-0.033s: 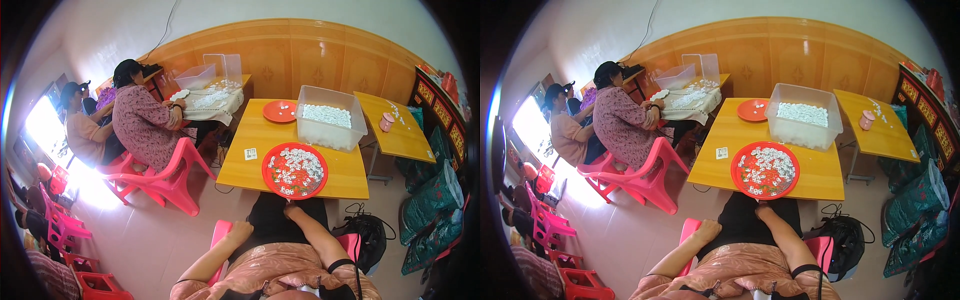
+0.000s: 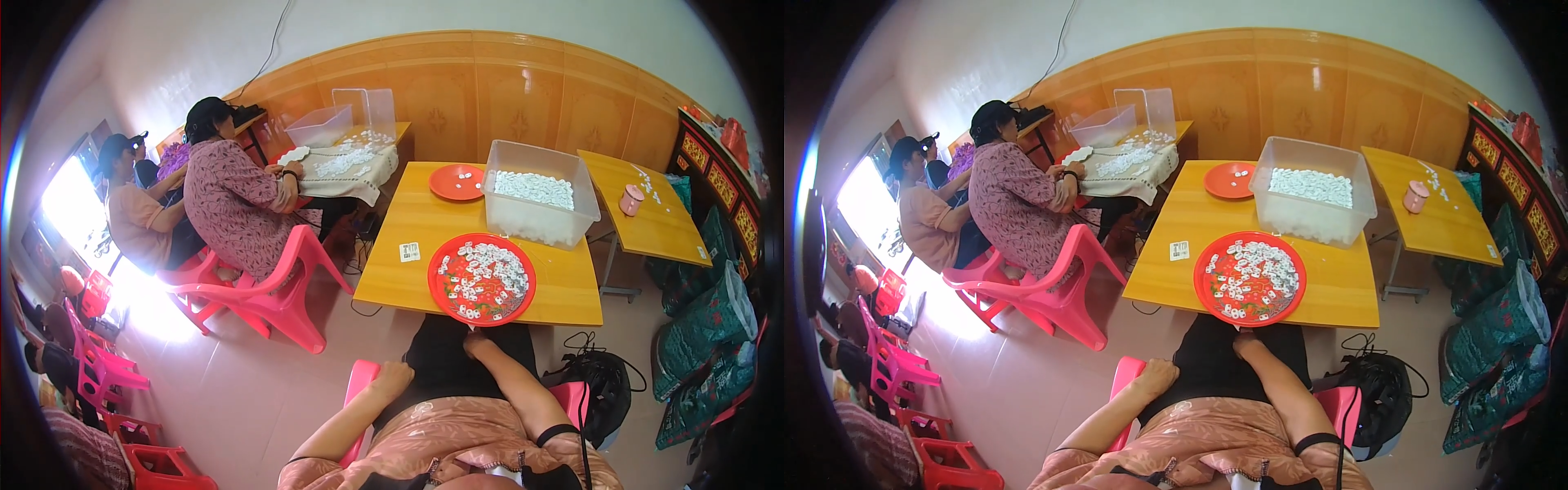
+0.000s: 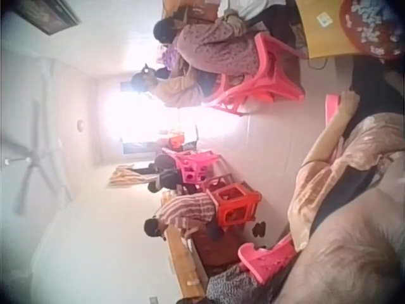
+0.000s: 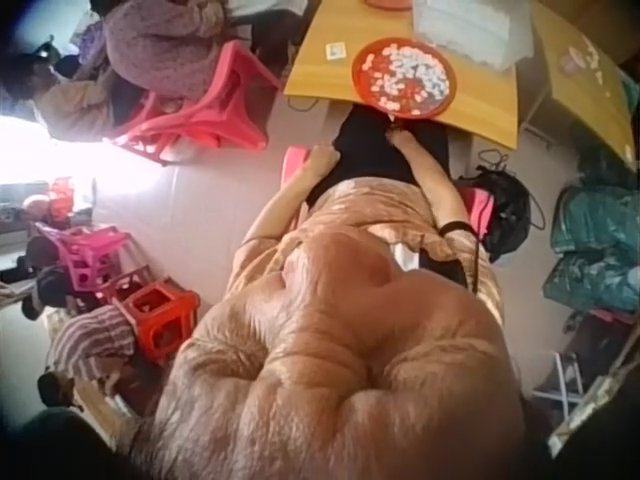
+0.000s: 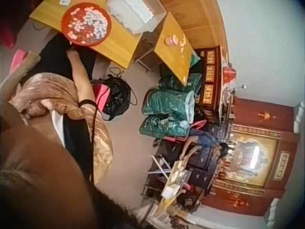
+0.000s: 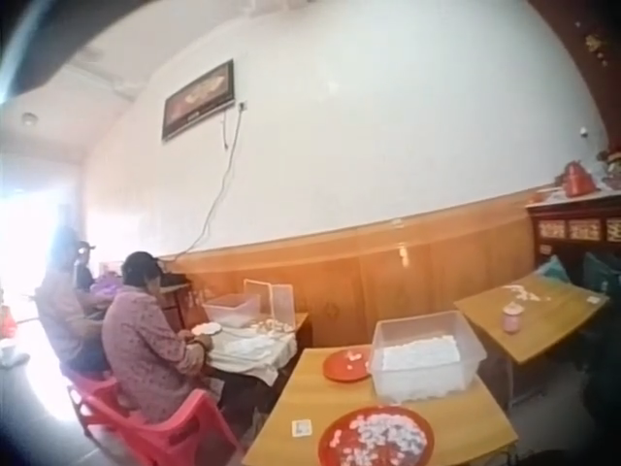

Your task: Inspecting and sorting small white plastic cubes with black markings on a red tray.

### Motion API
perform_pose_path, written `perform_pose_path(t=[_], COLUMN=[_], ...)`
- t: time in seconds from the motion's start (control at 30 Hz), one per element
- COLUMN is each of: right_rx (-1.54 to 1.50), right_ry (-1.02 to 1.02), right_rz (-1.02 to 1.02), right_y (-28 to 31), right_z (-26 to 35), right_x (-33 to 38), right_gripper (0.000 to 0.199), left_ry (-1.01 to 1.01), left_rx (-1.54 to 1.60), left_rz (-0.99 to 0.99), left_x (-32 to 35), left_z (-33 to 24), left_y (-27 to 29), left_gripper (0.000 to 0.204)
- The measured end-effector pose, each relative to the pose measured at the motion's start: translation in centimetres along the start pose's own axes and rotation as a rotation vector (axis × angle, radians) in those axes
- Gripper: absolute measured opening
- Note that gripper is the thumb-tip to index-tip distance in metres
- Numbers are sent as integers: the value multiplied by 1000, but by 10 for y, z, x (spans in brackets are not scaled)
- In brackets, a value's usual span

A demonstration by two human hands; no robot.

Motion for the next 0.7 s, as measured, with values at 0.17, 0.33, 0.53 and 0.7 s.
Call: perform_pose_path(t=[0.17,0.33,0.53,0.7], right_rx=[-180,-230,-335,-347], right_ry=[-63,-94,-134,-116], right_rz=[-98,-82,-126,-149], right_y=[-34,-31,-33,-41], right_z=[-9,-2,-1,-5], right_x=[-26,-22,-12,-18], right_gripper=[33,35,36,34], left_ry=[-21,4,6,0], left_rx=[-25,-29,-14,-27], left_rz=[-9,-1,-25,-16], left_x=[-3,3,6,3], left_z=[-3,-7,-11,-13], left_y=[2,1,6,10], left_gripper=[23,23,22,23])
Point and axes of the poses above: each hand's wrist, its own x-axis away from the middle knuckle, its own y-axis out of the back of the hand, z = x × y, the point moved 2 cm from there along -x, towards the middle knuckle, and after that the axes turned 7 degrees about x, right-handed, at the moved point
